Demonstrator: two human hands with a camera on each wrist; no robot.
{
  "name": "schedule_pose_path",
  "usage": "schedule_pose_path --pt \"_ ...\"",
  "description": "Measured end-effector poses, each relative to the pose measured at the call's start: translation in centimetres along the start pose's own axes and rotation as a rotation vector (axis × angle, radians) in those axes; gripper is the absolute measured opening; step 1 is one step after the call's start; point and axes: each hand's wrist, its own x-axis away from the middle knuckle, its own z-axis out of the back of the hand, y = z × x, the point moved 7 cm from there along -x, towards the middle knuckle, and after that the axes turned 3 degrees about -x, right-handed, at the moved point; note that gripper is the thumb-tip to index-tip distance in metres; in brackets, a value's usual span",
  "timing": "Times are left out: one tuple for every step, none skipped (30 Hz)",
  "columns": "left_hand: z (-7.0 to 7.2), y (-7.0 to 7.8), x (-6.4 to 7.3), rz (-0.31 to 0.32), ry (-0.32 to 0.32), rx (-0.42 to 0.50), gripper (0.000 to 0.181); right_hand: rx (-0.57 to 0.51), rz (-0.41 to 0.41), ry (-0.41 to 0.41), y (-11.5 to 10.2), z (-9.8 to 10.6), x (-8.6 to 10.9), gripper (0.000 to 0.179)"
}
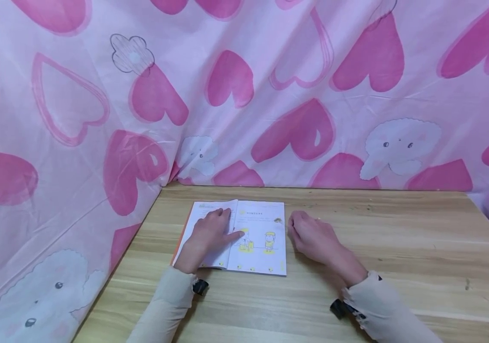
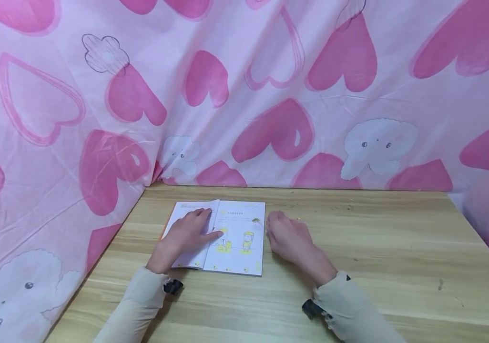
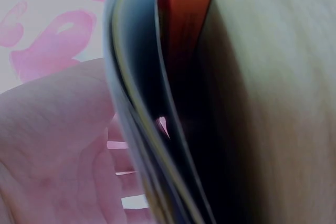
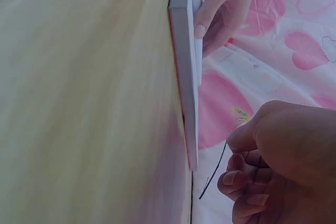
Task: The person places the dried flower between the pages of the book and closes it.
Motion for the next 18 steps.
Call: schedule_pose_path --pt "0.0 0.0 0.0 0.002 -0.002 -0.001 0.062 -0.001 0.004 0.002 -0.3 -0.1 -0.2 0.007" --pt "0.0 0.0 0.0 0.005 -0.004 -0.002 0.062 -0.002 0.008 0.003 -0.7 -0.2 -0.5 0.007" --pt "0.0 0.0 0.0 0.007 -0.004 0.001 0.063 -0.003 0.009 0.001 -0.9 -0.4 -0.8 0.008" --pt "0.0 0.0 0.0 0.010 -0.007 0.002 0.063 -0.004 0.012 0.000 -1.3 -0.5 -1.1 0.009" --pt "-0.1 0.0 0.0 0.012 -0.008 0.003 0.064 -0.009 0.012 -0.004 -1.7 -0.6 -1.3 0.010" --pt "-0.1 0.0 0.0 0.016 -0.012 0.003 0.065 -0.016 0.011 -0.011 -2.0 -0.8 -1.6 0.010" --pt "-0.1 0.0 0.0 0.017 -0.014 0.004 0.066 -0.026 0.005 -0.018 -2.3 -1.0 -1.9 0.011" --pt "-0.1 0.0 0.0 0.018 -0.015 0.006 0.067 -0.033 0.002 -0.026 -2.6 -1.1 -2.2 0.011" --pt "-0.2 0.0 0.0 0.018 -0.015 0.006 0.067 -0.040 -0.001 -0.032 -2.9 -1.3 -2.4 0.010" --pt "-0.2 0.0 0.0 0.017 -0.015 0.006 0.067 -0.045 -0.005 -0.039 -3.2 -1.5 -2.6 0.010" --pt "-0.2 0.0 0.0 0.015 -0.013 0.006 0.066 -0.048 -0.008 -0.044 -3.5 -1.6 -2.9 0.010" --pt "-0.1 0.1 0.1 0.013 -0.011 0.005 0.065 -0.047 -0.010 -0.047 -3.7 -1.8 -3.1 0.009" --pt "-0.1 0.1 0.1 0.011 -0.007 0.005 0.064 -0.044 -0.010 -0.050 -3.9 -2.0 -3.3 0.009" --pt "-0.1 0.1 0.1 0.010 -0.007 0.002 0.064 -0.041 -0.010 -0.050 -4.1 -2.1 -3.5 0.009" --pt "-0.1 0.1 0.1 0.010 -0.006 0.000 0.063 -0.039 -0.010 -0.050 -4.2 -2.3 -3.7 0.009" --pt "0.0 0.1 0.1 0.009 -0.005 -0.002 0.063 -0.038 -0.010 -0.050 -4.3 -2.4 -4.0 0.010" --pt "0.0 0.1 0.1 0.011 -0.006 -0.004 0.063 -0.036 -0.009 -0.049 -4.5 -2.5 -4.2 0.010" --pt "-0.1 0.0 0.1 0.012 -0.005 -0.005 0.064 -0.038 -0.010 -0.051 -4.6 -2.7 -4.4 0.010"
